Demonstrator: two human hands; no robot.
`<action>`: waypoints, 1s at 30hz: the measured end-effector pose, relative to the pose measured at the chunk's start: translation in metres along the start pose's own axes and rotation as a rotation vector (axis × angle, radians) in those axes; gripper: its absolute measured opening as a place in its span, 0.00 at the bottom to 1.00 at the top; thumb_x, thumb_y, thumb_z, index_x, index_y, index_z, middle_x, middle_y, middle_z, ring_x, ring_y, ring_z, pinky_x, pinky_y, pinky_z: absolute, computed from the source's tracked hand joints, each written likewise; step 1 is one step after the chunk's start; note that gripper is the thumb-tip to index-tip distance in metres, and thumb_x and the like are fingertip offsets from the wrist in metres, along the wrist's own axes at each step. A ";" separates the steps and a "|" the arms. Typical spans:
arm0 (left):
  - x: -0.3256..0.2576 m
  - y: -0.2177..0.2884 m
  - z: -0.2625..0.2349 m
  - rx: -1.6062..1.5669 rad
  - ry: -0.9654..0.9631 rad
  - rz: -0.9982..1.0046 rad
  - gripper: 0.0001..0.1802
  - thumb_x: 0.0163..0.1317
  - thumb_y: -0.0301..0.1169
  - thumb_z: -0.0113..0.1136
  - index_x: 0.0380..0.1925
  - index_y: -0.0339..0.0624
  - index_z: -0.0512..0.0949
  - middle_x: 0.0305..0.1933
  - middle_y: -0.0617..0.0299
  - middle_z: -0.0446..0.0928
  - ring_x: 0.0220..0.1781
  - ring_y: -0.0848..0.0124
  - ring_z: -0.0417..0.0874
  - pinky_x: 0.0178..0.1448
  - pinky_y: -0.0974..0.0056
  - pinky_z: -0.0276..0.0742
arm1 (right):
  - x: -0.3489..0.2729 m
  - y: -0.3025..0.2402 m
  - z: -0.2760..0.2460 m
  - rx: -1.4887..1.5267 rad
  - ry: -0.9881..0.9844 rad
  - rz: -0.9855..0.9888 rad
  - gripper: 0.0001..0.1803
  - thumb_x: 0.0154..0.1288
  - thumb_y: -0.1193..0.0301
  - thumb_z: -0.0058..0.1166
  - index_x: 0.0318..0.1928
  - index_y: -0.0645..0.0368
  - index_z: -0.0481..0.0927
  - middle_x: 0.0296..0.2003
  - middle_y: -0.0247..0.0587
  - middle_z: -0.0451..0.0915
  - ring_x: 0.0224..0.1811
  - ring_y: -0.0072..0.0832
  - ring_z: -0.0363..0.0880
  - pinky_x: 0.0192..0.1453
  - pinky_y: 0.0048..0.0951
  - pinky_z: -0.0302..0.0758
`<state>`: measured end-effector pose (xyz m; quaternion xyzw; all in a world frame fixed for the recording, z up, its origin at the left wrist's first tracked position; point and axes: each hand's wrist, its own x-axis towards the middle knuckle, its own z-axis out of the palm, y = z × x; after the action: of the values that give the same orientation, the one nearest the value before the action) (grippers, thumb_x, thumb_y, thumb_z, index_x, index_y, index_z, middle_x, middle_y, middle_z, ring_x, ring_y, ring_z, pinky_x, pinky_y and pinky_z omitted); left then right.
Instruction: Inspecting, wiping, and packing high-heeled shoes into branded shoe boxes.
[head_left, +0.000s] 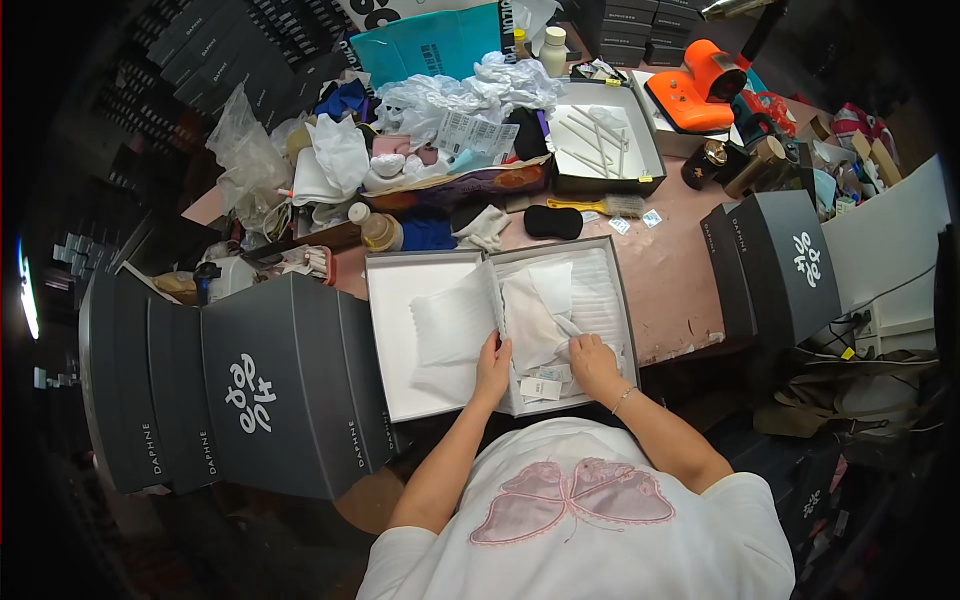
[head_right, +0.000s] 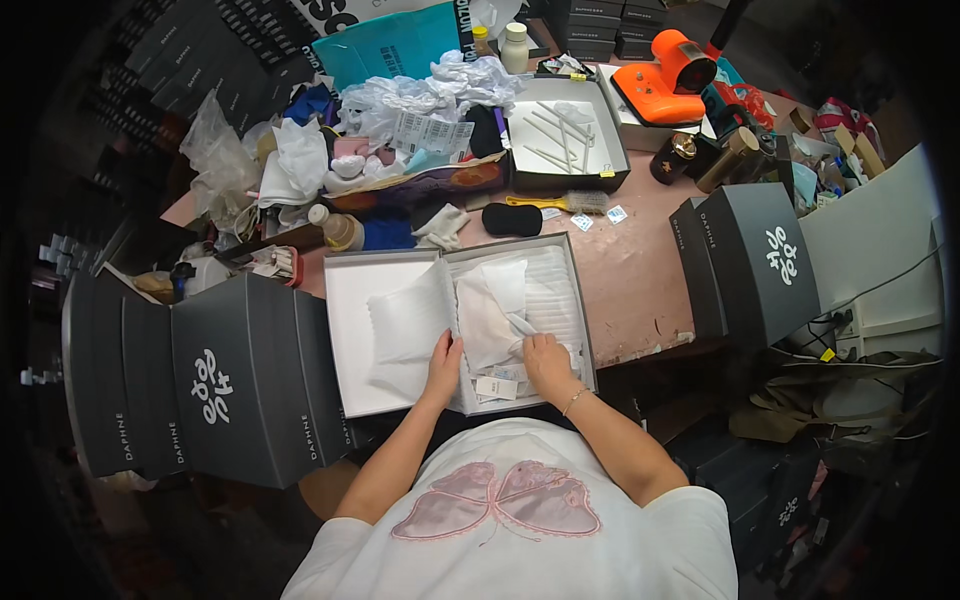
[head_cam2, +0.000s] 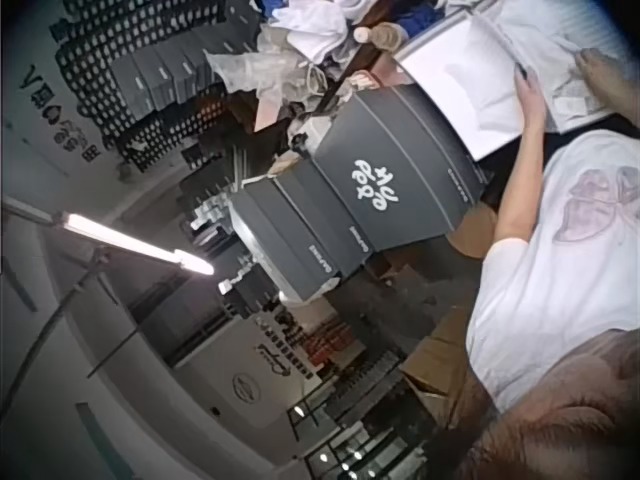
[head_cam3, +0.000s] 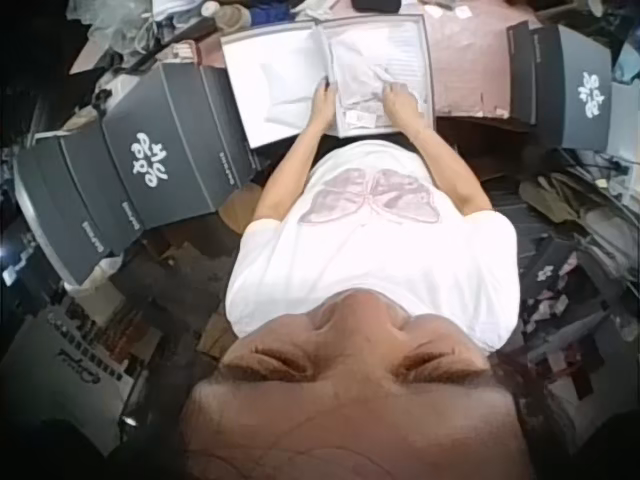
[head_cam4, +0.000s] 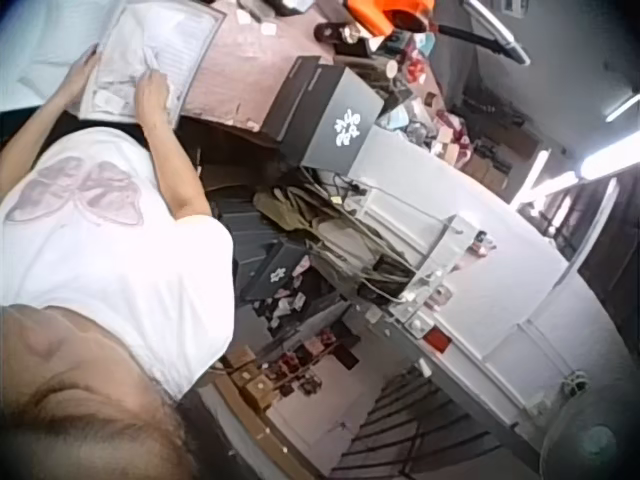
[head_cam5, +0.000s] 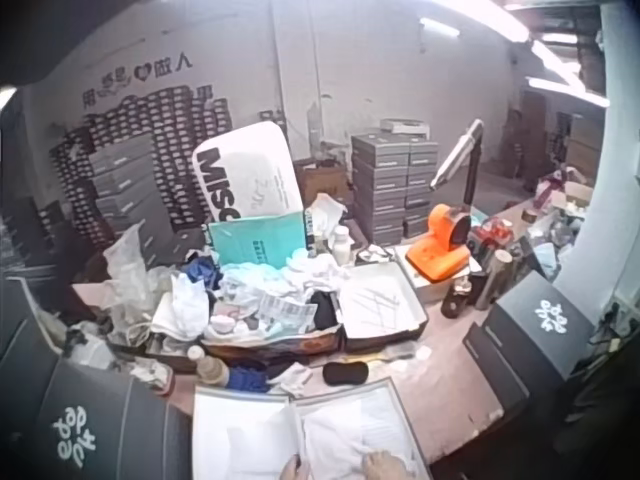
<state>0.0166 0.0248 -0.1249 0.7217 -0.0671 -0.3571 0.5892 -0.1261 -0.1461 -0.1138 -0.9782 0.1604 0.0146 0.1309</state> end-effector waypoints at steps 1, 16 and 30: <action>-0.002 0.001 0.004 0.079 0.018 0.046 0.30 0.69 0.34 0.52 0.67 0.33 0.58 0.66 0.42 0.63 0.68 0.57 0.65 0.71 0.57 0.58 | 0.007 0.000 0.000 -0.016 -0.040 0.012 0.12 0.51 0.72 0.58 0.38 0.59 0.75 0.34 0.43 0.77 0.42 0.39 0.76 0.39 0.41 0.74; -0.030 0.058 0.000 0.154 0.058 0.456 0.58 0.53 0.47 0.70 0.72 0.37 0.42 0.75 0.41 0.43 0.77 0.51 0.45 0.74 0.42 0.46 | 0.049 -0.011 -0.174 -0.182 0.173 -0.309 0.03 0.52 0.75 0.53 0.30 0.59 0.75 0.34 0.41 0.73 0.38 0.36 0.76 0.39 0.34 0.76; -0.061 0.154 -0.046 -0.594 -0.346 0.358 0.70 0.45 0.67 0.65 0.73 0.42 0.33 0.77 0.52 0.42 0.77 0.59 0.49 0.73 0.55 0.55 | 0.029 -0.026 -0.210 0.818 -0.023 -0.270 0.10 0.58 0.73 0.60 0.38 0.64 0.75 0.34 0.45 0.75 0.31 0.35 0.73 0.36 0.30 0.71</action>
<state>0.0485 0.0478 0.0422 0.4258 -0.1839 -0.3690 0.8054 -0.0931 -0.1863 0.0929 -0.8578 0.0221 -0.0564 0.5104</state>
